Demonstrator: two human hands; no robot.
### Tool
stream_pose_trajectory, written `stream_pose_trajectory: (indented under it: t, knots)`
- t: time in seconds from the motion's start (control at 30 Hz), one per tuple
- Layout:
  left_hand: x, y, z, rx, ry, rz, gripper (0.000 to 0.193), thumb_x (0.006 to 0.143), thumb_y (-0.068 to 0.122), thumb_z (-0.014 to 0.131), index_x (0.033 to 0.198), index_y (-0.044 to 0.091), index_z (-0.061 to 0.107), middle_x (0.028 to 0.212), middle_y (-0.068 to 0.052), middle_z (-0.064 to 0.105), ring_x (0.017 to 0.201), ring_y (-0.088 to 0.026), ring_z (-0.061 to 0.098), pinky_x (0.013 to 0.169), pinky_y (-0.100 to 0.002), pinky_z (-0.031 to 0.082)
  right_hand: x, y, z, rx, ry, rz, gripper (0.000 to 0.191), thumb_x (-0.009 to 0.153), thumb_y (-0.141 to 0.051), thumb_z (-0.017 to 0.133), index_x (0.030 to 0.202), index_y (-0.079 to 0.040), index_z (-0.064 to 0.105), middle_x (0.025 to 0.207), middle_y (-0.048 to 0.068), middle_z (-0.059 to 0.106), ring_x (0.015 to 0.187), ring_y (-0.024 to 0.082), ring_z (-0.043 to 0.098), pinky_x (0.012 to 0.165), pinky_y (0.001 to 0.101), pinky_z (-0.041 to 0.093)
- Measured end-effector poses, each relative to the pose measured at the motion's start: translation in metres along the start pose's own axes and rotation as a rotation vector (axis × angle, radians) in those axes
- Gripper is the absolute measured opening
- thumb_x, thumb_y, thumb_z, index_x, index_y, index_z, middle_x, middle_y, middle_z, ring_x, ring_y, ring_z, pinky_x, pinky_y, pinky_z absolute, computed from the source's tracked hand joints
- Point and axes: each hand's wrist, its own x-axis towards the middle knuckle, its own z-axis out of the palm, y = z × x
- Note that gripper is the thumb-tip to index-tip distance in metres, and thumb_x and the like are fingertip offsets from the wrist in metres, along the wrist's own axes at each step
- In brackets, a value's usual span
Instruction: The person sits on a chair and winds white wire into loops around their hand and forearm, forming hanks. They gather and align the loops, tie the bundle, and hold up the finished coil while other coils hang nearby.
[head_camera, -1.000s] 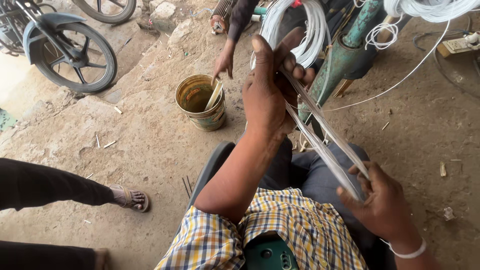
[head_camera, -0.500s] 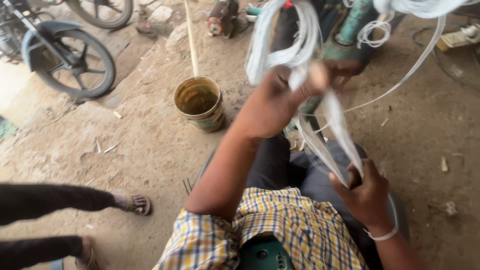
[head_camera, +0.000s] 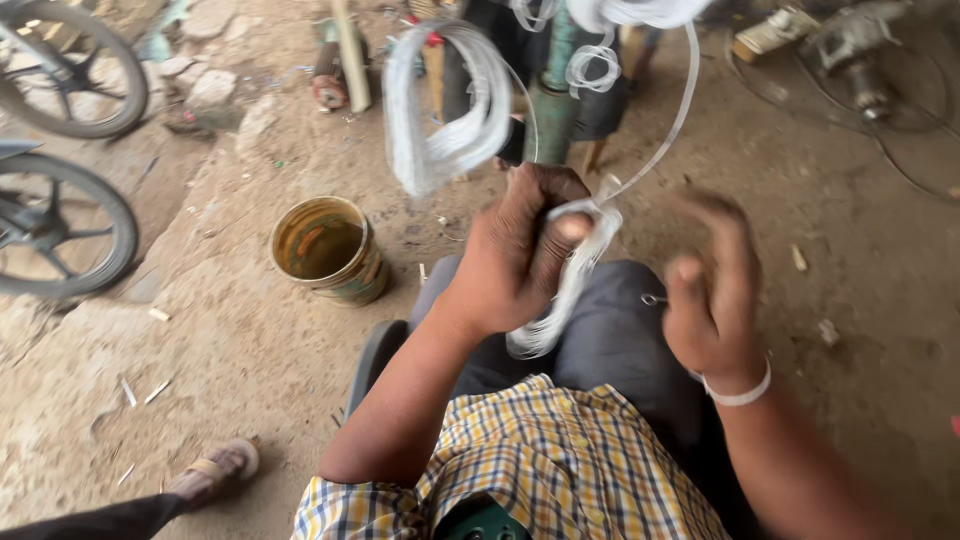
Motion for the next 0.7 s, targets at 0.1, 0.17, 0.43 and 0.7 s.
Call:
stream_pose_trajectory:
  t: [0.1,0.17,0.43,0.7]
  knots:
    - [-0.001,0.009,0.014,-0.022,-0.015,0.081,0.020,0.113,0.022,0.058,0.117,0.003,0.057,0.103,-0.013,0.063,0.092,-0.029,0.066,0.085,-0.036,0.054,0.018,-0.005,0.004,0.158,-0.103,0.097,0.035,0.114,-0.029,0.040,0.115,0.003,0.053,0.102,0.013,0.058,0.091,0.021,0.055,0.084,0.0327,0.045]
    - [-0.001,0.014,0.017,0.014,-0.010,0.107,0.017,0.113,0.019,0.058,0.117,0.003,0.058,0.105,-0.014,0.061,0.094,-0.030,0.064,0.086,-0.036,0.054,0.015,-0.007,0.011,0.222,-0.117,0.295,0.033,0.115,-0.029,0.043,0.103,-0.001,0.056,0.086,0.004,0.055,0.072,0.013,0.047,0.067,0.0278,0.039]
    - [-0.004,0.032,0.028,-0.036,-0.138,-0.037,0.020,0.108,0.019,0.060,0.121,0.004,0.063,0.112,-0.015,0.062,0.100,-0.030,0.069,0.086,-0.037,0.057,-0.023,-0.010,0.018,0.445,0.131,0.366,0.031,0.118,-0.030,0.048,0.099,-0.006,0.050,0.074,-0.003,0.042,0.061,0.004,0.035,0.052,0.0200,0.027]
    - [-0.037,-0.033,0.032,-0.120,-0.174,-0.561,0.055,0.108,0.049,0.042,0.128,0.002,0.063,0.121,-0.019,0.069,0.116,-0.030,0.066,0.102,-0.039,0.051,-0.033,0.016,-0.009,0.773,0.378,0.333,0.042,0.121,-0.032,0.059,0.092,-0.006,0.042,0.070,0.001,0.042,0.051,0.006,0.037,0.047,0.0232,0.030]
